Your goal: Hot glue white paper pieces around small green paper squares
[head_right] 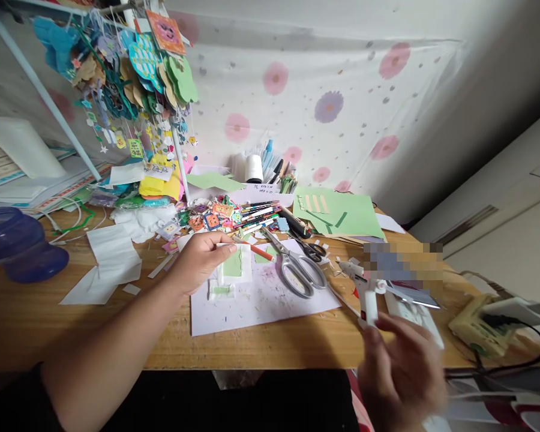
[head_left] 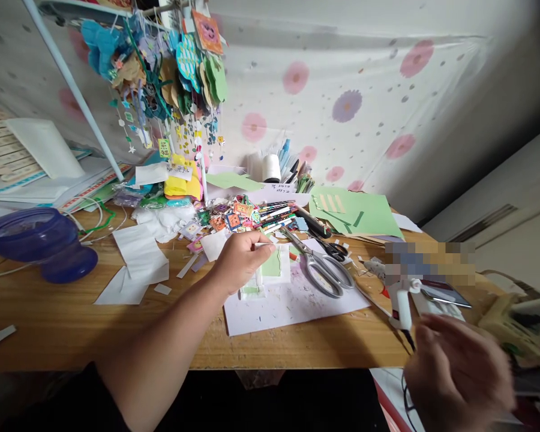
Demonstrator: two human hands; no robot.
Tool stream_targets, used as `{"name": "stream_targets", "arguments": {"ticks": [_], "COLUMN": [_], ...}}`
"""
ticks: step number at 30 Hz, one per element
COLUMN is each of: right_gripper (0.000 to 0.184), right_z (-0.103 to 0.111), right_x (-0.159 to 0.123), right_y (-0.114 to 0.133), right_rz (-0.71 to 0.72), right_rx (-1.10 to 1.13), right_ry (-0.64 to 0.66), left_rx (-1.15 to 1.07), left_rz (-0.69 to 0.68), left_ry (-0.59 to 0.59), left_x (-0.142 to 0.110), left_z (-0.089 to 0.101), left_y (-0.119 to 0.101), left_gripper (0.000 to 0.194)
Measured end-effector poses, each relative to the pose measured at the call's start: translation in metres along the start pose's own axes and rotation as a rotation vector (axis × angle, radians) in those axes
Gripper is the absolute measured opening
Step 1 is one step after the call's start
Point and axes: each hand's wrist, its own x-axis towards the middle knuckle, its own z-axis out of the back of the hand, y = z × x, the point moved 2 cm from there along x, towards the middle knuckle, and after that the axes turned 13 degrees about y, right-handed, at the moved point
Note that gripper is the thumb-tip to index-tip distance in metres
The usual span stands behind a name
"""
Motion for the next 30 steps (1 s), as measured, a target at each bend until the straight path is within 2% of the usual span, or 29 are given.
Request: {"name": "stream_targets", "arguments": {"ticks": [1, 2, 3, 5, 7, 10, 13, 17, 20, 25, 27, 30], "right_gripper": [0.025, 0.023, 0.022, 0.026, 0.031, 0.033, 0.029, 0.023, 0.017, 0.007, 0.008, 0.006], "right_z": [-0.009, -0.022, -0.035, -0.061, -0.085, -0.11, -0.121, -0.121, -0.115, -0.109, -0.11, -0.113], "right_x": [0.002, 0.006, 0.011, 0.022, 0.031, 0.037, 0.039, 0.04, 0.038, 0.03, 0.029, 0.03], "right_y": [0.016, 0.032, 0.047, 0.073, 0.093, 0.106, 0.107, 0.107, 0.115, 0.134, 0.138, 0.14], "right_rz": [0.07, 0.123, 0.12, 0.053, -0.017, -0.098, -0.139, -0.103, 0.047, 0.464, 0.532, 0.534], "right_rx": [0.102, 0.186, 0.254, 0.411, 0.542, 0.682, 0.72, 0.625, 0.431, 0.107, 0.068, 0.065], "right_ry": [0.074, 0.236, 0.386, 0.566, 0.682, 0.746, 0.722, 0.66, 0.575, 0.341, 0.305, 0.3], "left_rx": [0.012, 0.025, 0.036, 0.051, 0.057, 0.07, 0.088, 0.13, 0.215, 0.438, 0.509, 0.586], "left_rz": [-0.004, -0.003, -0.003, -0.003, -0.012, -0.009, 0.014, -0.004, -0.032, -0.159, -0.205, -0.26], "left_ry": [0.01, 0.022, 0.031, 0.04, 0.039, 0.034, 0.038, 0.032, -0.022, -0.149, -0.186, -0.209], "left_x": [-0.001, -0.002, -0.002, -0.003, -0.004, -0.004, -0.004, -0.005, -0.007, -0.011, -0.012, -0.013], "left_z": [-0.001, -0.002, -0.003, -0.003, -0.003, -0.002, -0.002, -0.003, -0.005, -0.009, -0.01, -0.011], "left_y": [-0.001, -0.002, -0.003, -0.004, -0.005, -0.008, -0.009, -0.01, -0.011, -0.012, -0.01, -0.008], "left_gripper": [0.019, 0.02, 0.02, 0.021, 0.02, 0.02, 0.02, 0.018, 0.017, 0.016, 0.017, 0.018]}}
